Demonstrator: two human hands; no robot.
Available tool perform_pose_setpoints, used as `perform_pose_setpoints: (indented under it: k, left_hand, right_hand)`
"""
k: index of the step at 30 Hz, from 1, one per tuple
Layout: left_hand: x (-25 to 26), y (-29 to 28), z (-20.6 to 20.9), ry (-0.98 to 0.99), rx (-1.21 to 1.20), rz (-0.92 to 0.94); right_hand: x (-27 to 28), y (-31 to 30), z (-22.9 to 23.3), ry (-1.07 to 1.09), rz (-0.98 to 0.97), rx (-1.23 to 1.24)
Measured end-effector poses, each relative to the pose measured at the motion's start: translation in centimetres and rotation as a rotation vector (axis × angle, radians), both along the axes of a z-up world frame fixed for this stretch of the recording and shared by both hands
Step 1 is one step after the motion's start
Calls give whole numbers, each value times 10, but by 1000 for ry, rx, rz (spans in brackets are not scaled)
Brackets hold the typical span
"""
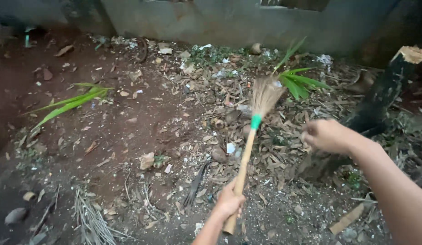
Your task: Sweeping a yard and patio area with a broom.
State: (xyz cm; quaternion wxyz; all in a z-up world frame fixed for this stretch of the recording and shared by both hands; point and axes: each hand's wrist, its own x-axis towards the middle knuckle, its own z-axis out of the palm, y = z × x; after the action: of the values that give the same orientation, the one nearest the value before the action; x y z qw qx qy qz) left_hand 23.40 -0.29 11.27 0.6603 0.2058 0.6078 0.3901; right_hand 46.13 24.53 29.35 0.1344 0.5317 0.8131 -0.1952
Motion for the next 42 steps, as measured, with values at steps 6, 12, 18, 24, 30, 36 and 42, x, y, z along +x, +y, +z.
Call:
perform_pose_setpoints:
  k: [6,12,18,24,30,36,42]
  left_hand:
    - [-55,-5,73,363,-28,51]
    - [-159,-29,-69,449,-111,387]
    - [-197,-68,-240,169,-98,647]
    - [-77,-35,-237,356,-237,322]
    - [14,58,-25,125,-155,92]
    - [22,117,29,292,99,-107]
    - [-38,119,27,-54,200,244]
  right_hand:
    - [-59,-1,27,50,107,139]
    - [-129,-36,-3,138,80,110]
    - [-160,-96,-73,297,89,37]
    - [-132,-122,-160,221,147,-108]
    - [-104,-93,-213,264,-78,-216]
    - [-118,-63,-162,363,-507,-38]
    - [-193,-68,-132,1165,-776,-687]
